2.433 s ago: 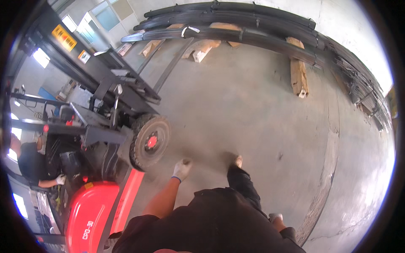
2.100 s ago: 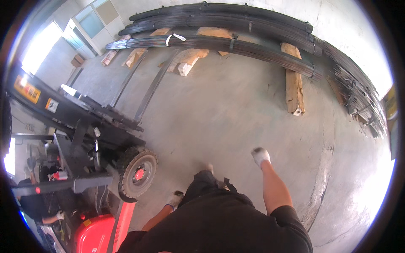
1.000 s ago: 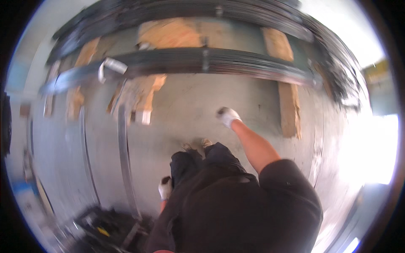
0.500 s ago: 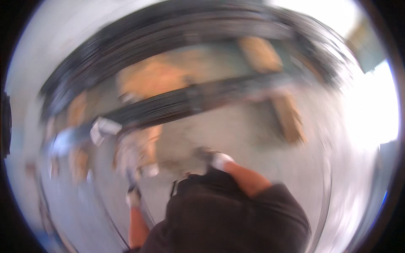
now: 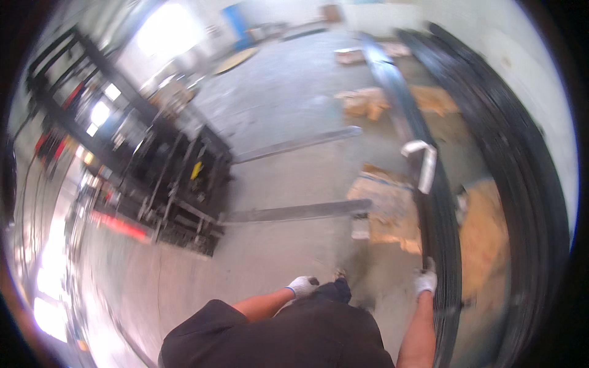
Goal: The person picks up long metal rods from a stack, carries them to a bending machine, and bends them using the machine. The person then places the bent rods on a wooden crate and later handles a bundle of rods near a forklift.
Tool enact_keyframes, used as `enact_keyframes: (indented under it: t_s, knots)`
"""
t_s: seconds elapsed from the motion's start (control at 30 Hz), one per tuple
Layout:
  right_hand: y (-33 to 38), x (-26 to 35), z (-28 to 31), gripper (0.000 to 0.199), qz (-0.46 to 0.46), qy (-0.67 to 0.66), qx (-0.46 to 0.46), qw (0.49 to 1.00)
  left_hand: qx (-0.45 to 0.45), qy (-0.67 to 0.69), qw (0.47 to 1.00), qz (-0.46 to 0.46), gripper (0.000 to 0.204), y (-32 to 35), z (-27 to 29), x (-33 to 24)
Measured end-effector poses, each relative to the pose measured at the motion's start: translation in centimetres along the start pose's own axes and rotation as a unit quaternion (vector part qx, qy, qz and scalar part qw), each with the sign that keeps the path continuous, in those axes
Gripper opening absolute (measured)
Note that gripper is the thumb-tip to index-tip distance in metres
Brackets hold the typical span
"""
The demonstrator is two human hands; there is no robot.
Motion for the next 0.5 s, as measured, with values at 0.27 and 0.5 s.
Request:
enact_keyframes:
  t_s: [0.27,0.5]
  knots:
    - [-16.4,23.9,-6.7,0.075,0.224,-0.042,0.032,0.973,-0.097,0.095,0.946,0.294,0.038,2.6,-0.5,17.0]
    - [-14.9,33.7,-13.7,0.07,0.237,-0.088,0.088,0.964,0.003,0.121,0.966,0.227,0.04,3.2,-2.3,14.2]
Point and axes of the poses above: each hand's wrist, its own y-axis away from the middle knuckle, its own z-axis out of the back of the hand, x = y × z, the point moved 6 cm from there along -y, towards the middle knuckle, and after that the axes turned 14 degrees about -y, right-handed, at the moved point
